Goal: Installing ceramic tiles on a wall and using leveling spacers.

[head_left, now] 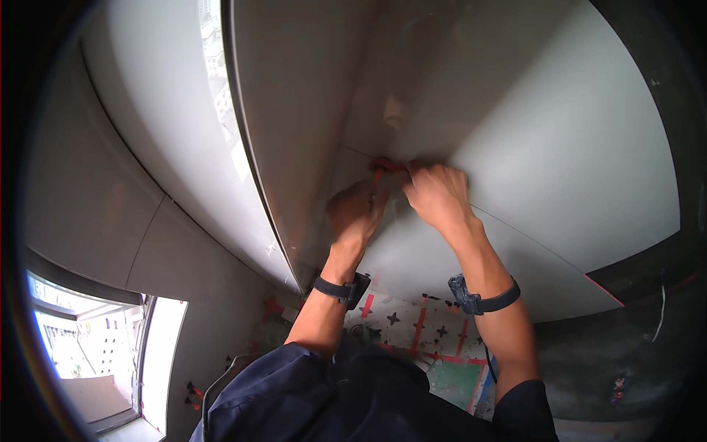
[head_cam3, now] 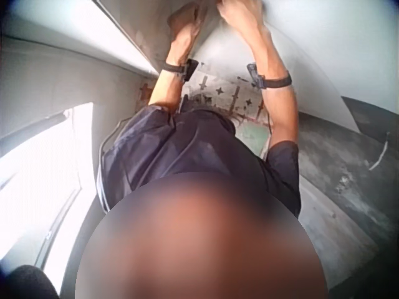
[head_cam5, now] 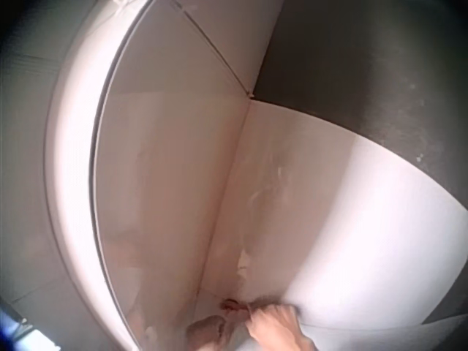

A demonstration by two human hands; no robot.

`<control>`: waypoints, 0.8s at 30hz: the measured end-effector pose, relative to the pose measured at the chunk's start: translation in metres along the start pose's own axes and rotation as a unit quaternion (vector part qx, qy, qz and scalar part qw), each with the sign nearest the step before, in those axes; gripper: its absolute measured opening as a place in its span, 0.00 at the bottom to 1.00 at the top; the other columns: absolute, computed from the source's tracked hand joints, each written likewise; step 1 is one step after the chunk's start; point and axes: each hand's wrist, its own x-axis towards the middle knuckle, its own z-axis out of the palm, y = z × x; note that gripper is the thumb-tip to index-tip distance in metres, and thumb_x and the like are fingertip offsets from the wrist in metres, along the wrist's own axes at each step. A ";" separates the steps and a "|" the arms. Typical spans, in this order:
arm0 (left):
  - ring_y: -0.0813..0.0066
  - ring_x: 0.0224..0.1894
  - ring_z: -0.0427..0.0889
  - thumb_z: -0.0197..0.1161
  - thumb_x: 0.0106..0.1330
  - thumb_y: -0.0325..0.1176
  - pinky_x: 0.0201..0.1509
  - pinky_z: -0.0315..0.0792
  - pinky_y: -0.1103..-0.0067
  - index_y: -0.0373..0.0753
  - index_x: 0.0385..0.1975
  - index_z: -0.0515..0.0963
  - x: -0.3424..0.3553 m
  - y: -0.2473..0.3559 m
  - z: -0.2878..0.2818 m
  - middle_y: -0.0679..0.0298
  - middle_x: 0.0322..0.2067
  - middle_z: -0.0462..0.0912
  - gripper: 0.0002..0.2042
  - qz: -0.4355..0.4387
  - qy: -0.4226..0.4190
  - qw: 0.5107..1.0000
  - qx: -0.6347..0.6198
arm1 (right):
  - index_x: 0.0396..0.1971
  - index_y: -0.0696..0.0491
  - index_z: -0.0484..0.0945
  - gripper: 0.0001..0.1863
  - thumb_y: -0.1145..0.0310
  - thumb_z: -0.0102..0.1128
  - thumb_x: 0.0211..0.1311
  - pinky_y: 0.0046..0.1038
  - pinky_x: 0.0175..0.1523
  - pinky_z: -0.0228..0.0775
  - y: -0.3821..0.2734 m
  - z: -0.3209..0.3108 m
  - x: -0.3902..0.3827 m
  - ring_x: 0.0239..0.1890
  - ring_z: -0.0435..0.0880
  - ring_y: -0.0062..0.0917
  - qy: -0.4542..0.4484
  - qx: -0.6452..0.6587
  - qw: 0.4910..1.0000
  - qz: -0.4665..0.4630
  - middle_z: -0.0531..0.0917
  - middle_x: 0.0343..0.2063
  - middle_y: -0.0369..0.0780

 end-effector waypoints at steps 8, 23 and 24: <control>0.55 0.16 0.78 0.54 0.72 0.43 0.22 0.70 0.64 0.39 0.16 0.76 0.016 0.002 -0.001 0.55 0.14 0.77 0.21 0.085 0.010 0.992 0.089 | 0.26 0.56 0.80 0.13 0.62 0.58 0.64 0.44 0.28 0.74 -0.002 0.012 0.001 0.21 0.82 0.47 0.036 -0.026 0.999 -0.007 0.81 0.18 0.49; 0.47 0.22 0.78 0.49 0.75 0.45 0.30 0.71 0.61 0.35 0.17 0.75 0.011 0.006 0.005 0.48 0.18 0.76 0.24 -0.019 -0.039 0.999 -0.002 | 0.25 0.56 0.80 0.12 0.64 0.57 0.63 0.46 0.28 0.76 -0.007 0.054 -0.015 0.21 0.83 0.49 0.102 0.096 0.983 0.115 0.81 0.16 0.50; 0.46 0.23 0.78 0.48 0.75 0.45 0.31 0.71 0.60 0.34 0.19 0.75 0.009 0.005 0.004 0.47 0.19 0.76 0.25 -0.043 -0.059 0.997 -0.021 | 0.26 0.57 0.80 0.12 0.64 0.56 0.63 0.47 0.29 0.76 -0.011 0.055 -0.017 0.22 0.83 0.50 0.105 0.115 0.979 0.132 0.81 0.17 0.51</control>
